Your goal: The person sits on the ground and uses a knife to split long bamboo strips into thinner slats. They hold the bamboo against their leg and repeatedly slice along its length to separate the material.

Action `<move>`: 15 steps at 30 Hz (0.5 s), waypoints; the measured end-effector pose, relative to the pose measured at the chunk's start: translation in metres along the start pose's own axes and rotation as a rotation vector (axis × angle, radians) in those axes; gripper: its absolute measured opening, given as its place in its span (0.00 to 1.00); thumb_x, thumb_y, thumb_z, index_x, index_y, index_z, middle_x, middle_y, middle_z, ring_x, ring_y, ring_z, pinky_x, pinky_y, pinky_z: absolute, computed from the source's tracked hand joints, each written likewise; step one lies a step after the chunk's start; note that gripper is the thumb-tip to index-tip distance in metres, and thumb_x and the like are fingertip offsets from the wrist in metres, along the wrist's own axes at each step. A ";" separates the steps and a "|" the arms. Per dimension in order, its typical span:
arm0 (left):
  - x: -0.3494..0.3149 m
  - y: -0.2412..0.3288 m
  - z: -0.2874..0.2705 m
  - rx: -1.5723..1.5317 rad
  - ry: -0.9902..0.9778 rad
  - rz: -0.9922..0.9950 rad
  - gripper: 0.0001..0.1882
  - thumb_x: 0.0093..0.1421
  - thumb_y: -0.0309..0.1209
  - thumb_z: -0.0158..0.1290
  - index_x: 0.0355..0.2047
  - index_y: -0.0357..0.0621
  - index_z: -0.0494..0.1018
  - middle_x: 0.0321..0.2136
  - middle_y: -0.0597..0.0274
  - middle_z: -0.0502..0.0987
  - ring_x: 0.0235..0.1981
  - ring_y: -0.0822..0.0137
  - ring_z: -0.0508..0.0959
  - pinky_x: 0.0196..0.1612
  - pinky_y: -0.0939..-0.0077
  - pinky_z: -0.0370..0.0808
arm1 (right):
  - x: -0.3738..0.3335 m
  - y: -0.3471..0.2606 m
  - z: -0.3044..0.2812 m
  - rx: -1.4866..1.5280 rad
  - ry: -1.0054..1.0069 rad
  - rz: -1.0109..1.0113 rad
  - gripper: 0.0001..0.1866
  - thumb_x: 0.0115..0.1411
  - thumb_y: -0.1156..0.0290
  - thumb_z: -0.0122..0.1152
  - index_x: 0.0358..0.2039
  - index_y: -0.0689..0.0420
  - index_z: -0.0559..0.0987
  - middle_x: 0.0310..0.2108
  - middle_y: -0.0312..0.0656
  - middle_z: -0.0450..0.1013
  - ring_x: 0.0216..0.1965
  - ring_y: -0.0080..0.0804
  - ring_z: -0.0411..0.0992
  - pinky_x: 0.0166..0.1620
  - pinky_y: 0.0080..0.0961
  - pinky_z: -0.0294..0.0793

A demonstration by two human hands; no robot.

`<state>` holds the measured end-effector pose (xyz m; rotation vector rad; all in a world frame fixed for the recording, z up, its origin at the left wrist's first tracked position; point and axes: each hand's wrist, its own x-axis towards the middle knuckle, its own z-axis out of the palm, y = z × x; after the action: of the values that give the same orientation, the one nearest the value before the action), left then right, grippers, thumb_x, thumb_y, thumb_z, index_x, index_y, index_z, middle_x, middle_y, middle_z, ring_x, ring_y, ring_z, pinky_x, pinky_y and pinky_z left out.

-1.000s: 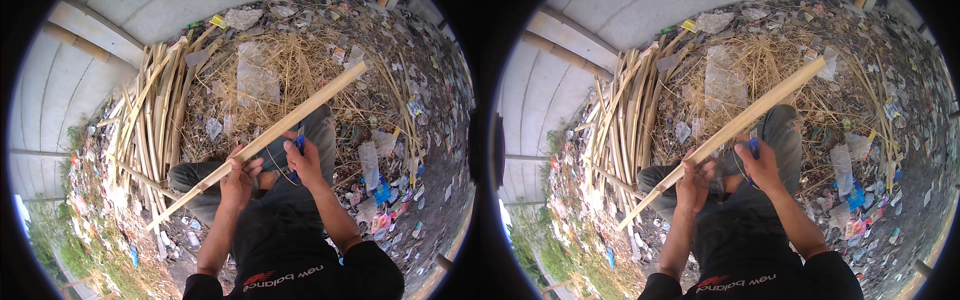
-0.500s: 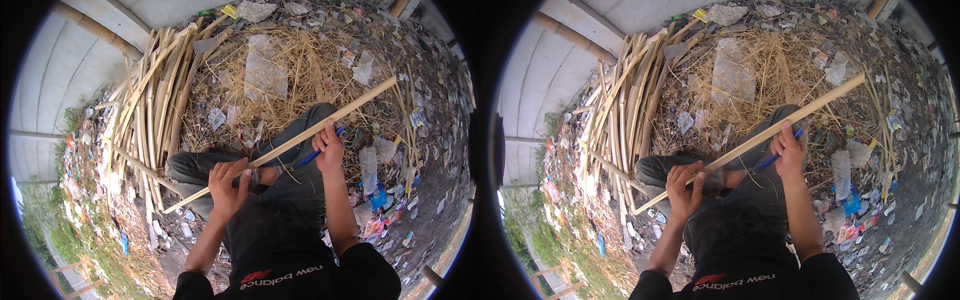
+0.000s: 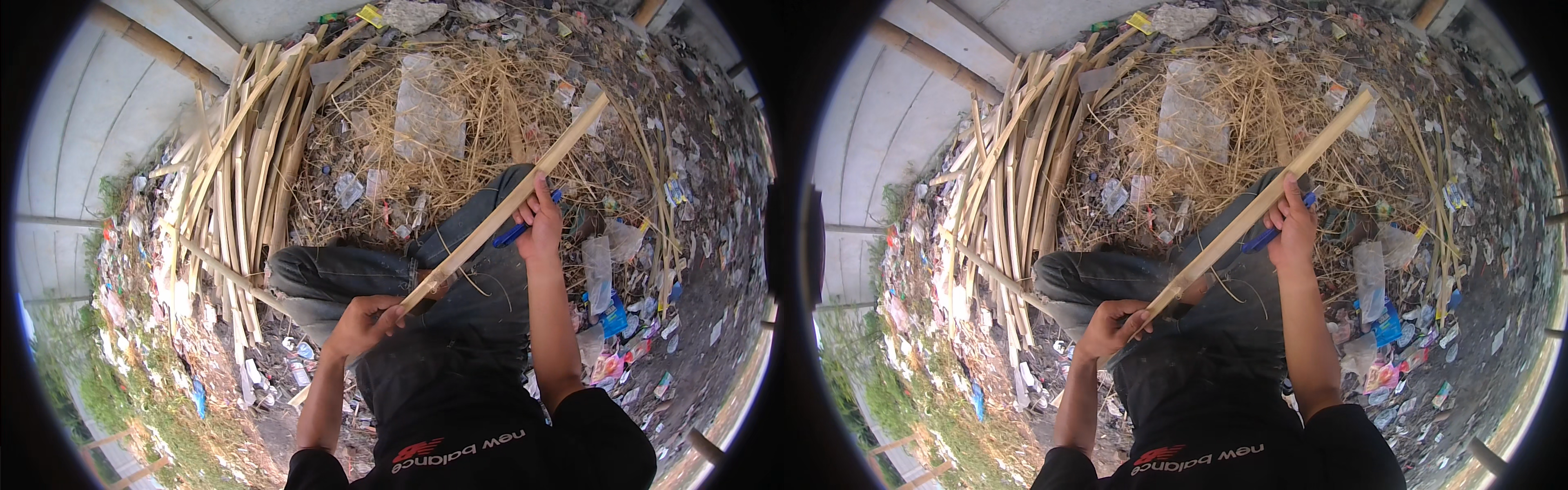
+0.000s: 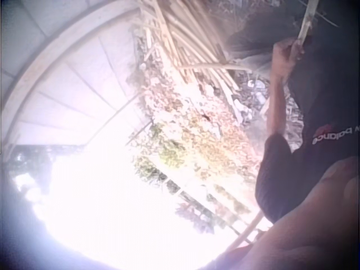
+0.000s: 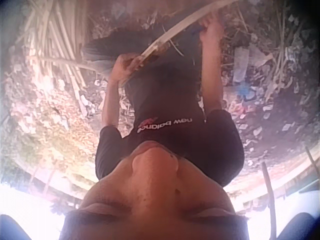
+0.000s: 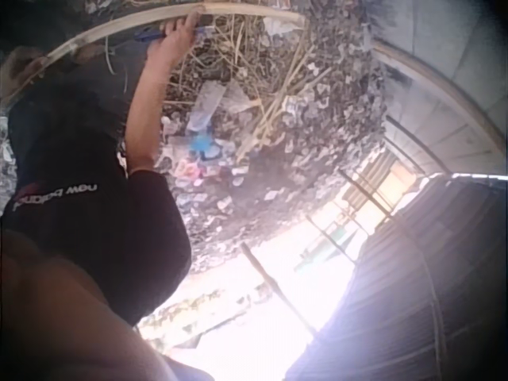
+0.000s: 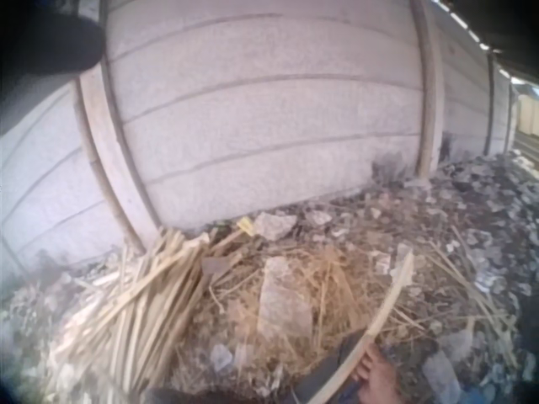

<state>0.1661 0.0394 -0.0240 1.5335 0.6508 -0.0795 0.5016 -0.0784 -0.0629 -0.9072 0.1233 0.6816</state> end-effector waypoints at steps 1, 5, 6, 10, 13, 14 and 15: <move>0.000 0.001 -0.002 0.007 -0.028 0.013 0.13 0.73 0.32 0.56 0.49 0.35 0.82 0.32 0.61 0.84 0.27 0.77 0.78 0.34 0.78 0.78 | 0.001 0.000 -0.001 -0.014 0.001 0.001 0.17 0.70 0.57 0.68 0.27 0.47 0.74 0.17 0.23 0.59 0.16 0.15 0.58 0.24 0.21 0.60; 0.002 -0.001 -0.004 0.028 -0.083 0.148 0.16 0.74 0.33 0.55 0.55 0.34 0.79 0.36 0.60 0.83 0.31 0.75 0.80 0.35 0.79 0.77 | 0.003 0.005 -0.006 -0.053 -0.030 -0.010 0.17 0.70 0.57 0.67 0.27 0.48 0.73 0.18 0.23 0.59 0.16 0.15 0.58 0.23 0.21 0.60; 0.006 -0.004 -0.002 0.076 -0.061 0.222 0.17 0.74 0.34 0.55 0.56 0.35 0.78 0.36 0.61 0.83 0.32 0.76 0.79 0.36 0.79 0.77 | 0.002 0.005 -0.006 -0.059 -0.046 -0.018 0.18 0.70 0.57 0.67 0.26 0.48 0.73 0.18 0.23 0.59 0.16 0.15 0.58 0.22 0.21 0.60; 0.021 0.000 0.011 0.001 -0.059 0.098 0.18 0.75 0.35 0.54 0.59 0.39 0.78 0.33 0.67 0.78 0.33 0.78 0.75 0.38 0.79 0.74 | -0.010 0.001 -0.002 -0.134 -0.079 0.012 0.18 0.70 0.56 0.67 0.27 0.49 0.72 0.17 0.23 0.60 0.16 0.15 0.59 0.22 0.22 0.61; 0.038 0.011 0.026 -0.016 -0.119 -0.018 0.18 0.76 0.37 0.52 0.57 0.38 0.78 0.30 0.70 0.74 0.31 0.78 0.71 0.36 0.79 0.72 | -0.012 -0.005 -0.018 -0.297 -0.086 0.080 0.18 0.73 0.51 0.61 0.32 0.50 0.72 0.19 0.26 0.62 0.16 0.16 0.60 0.23 0.20 0.61; 0.046 0.008 0.032 -0.003 -0.101 0.041 0.18 0.76 0.36 0.52 0.57 0.37 0.77 0.30 0.68 0.75 0.31 0.77 0.72 0.36 0.77 0.72 | -0.014 -0.009 -0.021 -0.386 -0.081 0.068 0.20 0.73 0.50 0.59 0.31 0.51 0.72 0.19 0.27 0.63 0.17 0.17 0.61 0.24 0.20 0.62; 0.056 0.002 0.039 0.010 -0.083 0.100 0.17 0.76 0.35 0.52 0.57 0.37 0.77 0.30 0.67 0.76 0.31 0.75 0.73 0.37 0.74 0.73 | -0.017 -0.013 -0.024 -0.475 -0.075 0.056 0.22 0.74 0.48 0.57 0.29 0.52 0.72 0.20 0.29 0.65 0.17 0.18 0.62 0.24 0.21 0.63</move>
<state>0.2266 0.0221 -0.0504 1.5614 0.5079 -0.0708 0.4998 -0.1106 -0.0624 -1.3345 -0.0858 0.8125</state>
